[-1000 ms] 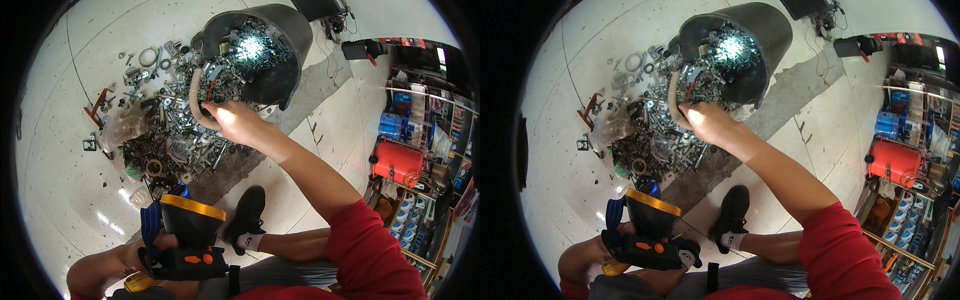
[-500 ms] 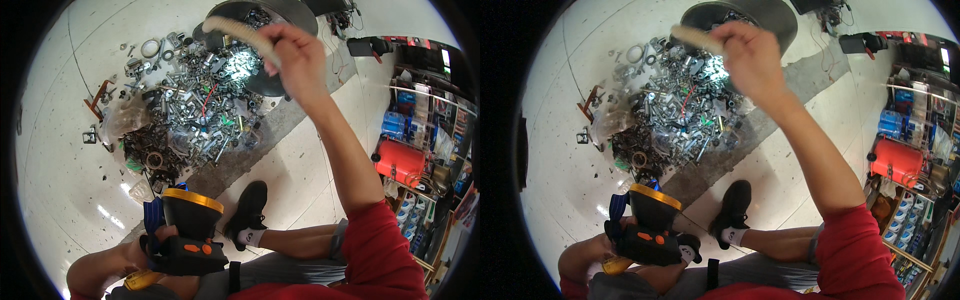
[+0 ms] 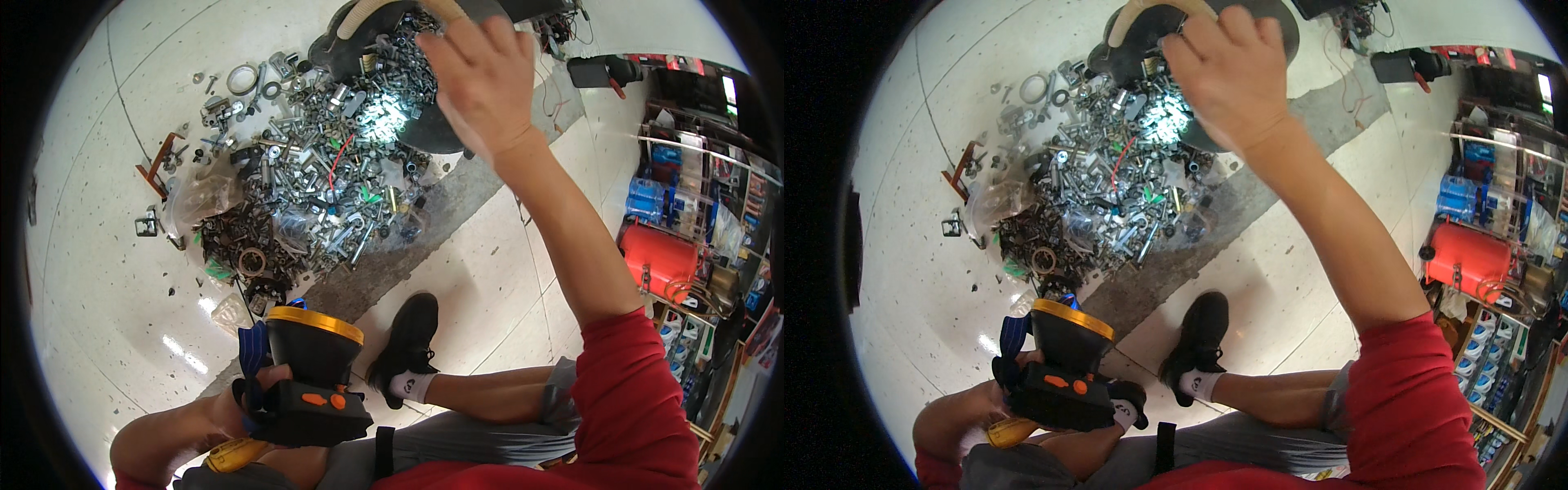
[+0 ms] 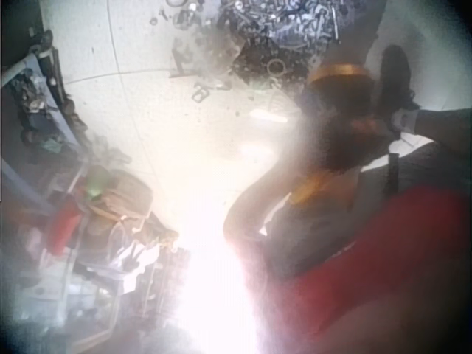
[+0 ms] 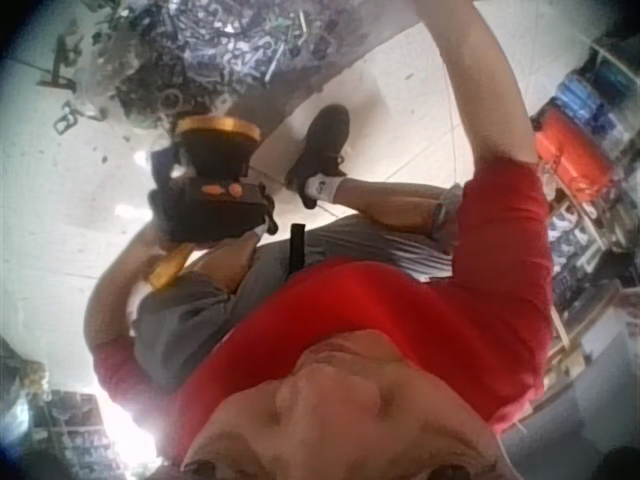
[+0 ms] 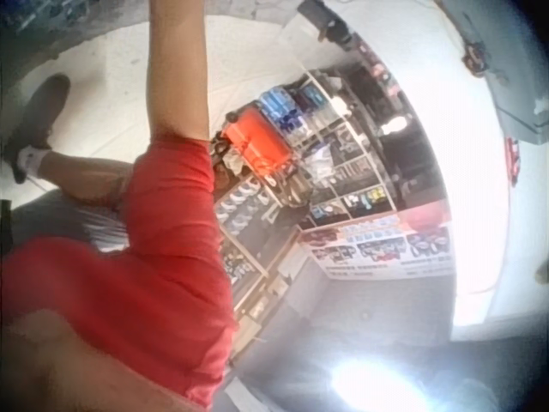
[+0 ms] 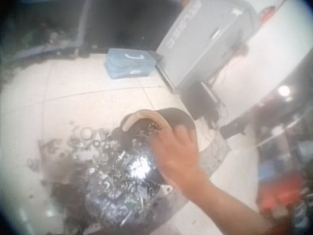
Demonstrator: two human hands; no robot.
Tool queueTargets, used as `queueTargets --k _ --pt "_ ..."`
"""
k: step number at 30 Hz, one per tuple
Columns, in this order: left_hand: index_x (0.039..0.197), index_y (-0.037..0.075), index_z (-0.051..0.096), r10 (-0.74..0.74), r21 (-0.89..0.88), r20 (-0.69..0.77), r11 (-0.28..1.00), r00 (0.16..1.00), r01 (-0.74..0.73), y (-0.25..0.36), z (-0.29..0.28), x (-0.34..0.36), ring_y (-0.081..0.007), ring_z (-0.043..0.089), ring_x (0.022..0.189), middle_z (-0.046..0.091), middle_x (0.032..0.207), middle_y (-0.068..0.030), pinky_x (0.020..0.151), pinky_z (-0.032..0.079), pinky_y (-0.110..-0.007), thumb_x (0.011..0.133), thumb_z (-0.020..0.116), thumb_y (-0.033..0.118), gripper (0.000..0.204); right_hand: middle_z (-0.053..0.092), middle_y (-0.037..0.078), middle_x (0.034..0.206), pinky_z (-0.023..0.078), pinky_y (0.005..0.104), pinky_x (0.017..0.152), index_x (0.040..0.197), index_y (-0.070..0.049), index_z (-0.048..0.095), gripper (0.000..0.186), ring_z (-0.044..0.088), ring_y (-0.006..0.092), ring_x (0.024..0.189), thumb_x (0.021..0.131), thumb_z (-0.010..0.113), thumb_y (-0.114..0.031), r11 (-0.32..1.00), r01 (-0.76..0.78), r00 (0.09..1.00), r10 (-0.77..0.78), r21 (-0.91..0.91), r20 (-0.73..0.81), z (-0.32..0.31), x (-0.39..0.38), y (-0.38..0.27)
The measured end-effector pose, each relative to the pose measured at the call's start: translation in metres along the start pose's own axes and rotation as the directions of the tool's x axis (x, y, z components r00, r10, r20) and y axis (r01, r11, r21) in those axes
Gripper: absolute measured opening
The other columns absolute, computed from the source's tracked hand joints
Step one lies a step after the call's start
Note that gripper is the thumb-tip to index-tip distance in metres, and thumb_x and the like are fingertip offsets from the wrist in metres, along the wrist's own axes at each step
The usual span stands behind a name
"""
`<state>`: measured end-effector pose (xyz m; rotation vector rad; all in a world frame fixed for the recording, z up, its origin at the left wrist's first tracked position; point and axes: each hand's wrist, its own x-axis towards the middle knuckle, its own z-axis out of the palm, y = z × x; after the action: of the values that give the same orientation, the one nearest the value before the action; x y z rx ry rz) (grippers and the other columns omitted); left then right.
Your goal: The person searches through a pile of hardware parts on the floor, selects a screw, and then enters a car. Inside the car, they use a screwdriver to remove screws from the ceiling console and detach the overhead panel.
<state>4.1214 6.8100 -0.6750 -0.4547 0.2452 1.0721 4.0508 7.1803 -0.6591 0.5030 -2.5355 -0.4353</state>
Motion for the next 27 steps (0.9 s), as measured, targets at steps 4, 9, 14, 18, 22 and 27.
queueTargets --k 4,9,14,18,22,27 --pt "0.146 0.004 0.041 0.176 0.529 -0.106 0.844 0.979 -0.095 -0.007 0.003 -0.012 -0.0222 0.057 0.126 0.055 0.139 -0.0132 0.108 0.045 -0.036 0.093 0.057 0.059 0.078 0.066 0.009 0.092 0.054 0.0434 0.075 0.093 -0.006 0.067 0.012 0.067 0.0321 0.090 0.085 0.058 -0.005 0.989 -0.151 0.786 0.119 0.002 0.606 -0.012 -0.010 -0.035" --pt "0.147 0.005 0.041 0.205 0.590 -0.034 0.794 0.978 -0.145 -0.010 0.005 -0.014 -0.0218 0.058 0.124 0.055 0.140 -0.0128 0.106 0.046 -0.036 0.096 0.052 0.058 0.074 0.068 0.019 0.107 0.059 0.0427 0.077 0.106 0.000 0.064 0.024 0.068 0.0384 0.101 0.086 0.052 0.000 0.862 -0.459 0.514 0.060 0.215 0.856 0.042 -0.017 -0.044" --pt "0.147 0.006 0.040 0.172 0.585 -0.108 0.808 0.979 -0.077 -0.009 0.006 -0.014 -0.0212 0.061 0.119 0.057 0.137 -0.0126 0.094 0.053 -0.033 0.093 0.053 0.063 0.080 0.064 0.025 0.119 0.053 0.0412 0.093 0.116 0.002 0.061 0.033 0.065 0.0382 0.107 0.084 0.051 0.003 0.567 -0.751 0.436 0.039 0.339 0.899 0.106 -0.024 -0.032" --pt "0.147 0.006 0.039 0.201 0.598 -0.100 0.795 0.974 -0.103 -0.009 0.005 -0.012 -0.0211 0.061 0.118 0.058 0.136 -0.0128 0.090 0.054 -0.032 0.093 0.053 0.064 0.081 0.061 0.024 0.126 0.044 0.0386 0.106 0.130 -0.001 0.051 0.047 0.057 0.0344 0.123 0.083 0.050 0.003 0.742 -0.627 0.447 0.093 0.237 0.890 0.132 -0.022 -0.049" --pt "0.148 0.005 0.038 0.200 0.583 -0.111 0.807 0.974 -0.099 -0.006 0.002 -0.009 -0.0214 0.061 0.119 0.058 0.136 -0.0130 0.093 0.053 -0.033 0.093 0.051 0.064 0.081 0.057 0.024 0.131 0.045 0.0407 0.104 0.135 -0.002 0.045 0.054 0.057 0.0366 0.121 0.082 0.052 0.004 0.669 -0.681 0.510 0.143 0.297 0.848 0.136 -0.025 -0.052" --pt "0.145 0.004 0.043 0.280 0.611 0.003 0.760 0.960 -0.223 -0.002 -0.005 -0.009 -0.0223 0.060 0.121 0.058 0.136 -0.0133 0.103 0.048 -0.035 0.098 0.055 0.049 0.066 0.052 0.026 0.131 0.046 0.0437 0.100 0.137 -0.007 0.043 0.057 0.058 0.0395 0.117 0.082 0.055 0.003 0.595 -0.758 0.414 0.122 0.267 0.902 0.136 -0.031 -0.050"
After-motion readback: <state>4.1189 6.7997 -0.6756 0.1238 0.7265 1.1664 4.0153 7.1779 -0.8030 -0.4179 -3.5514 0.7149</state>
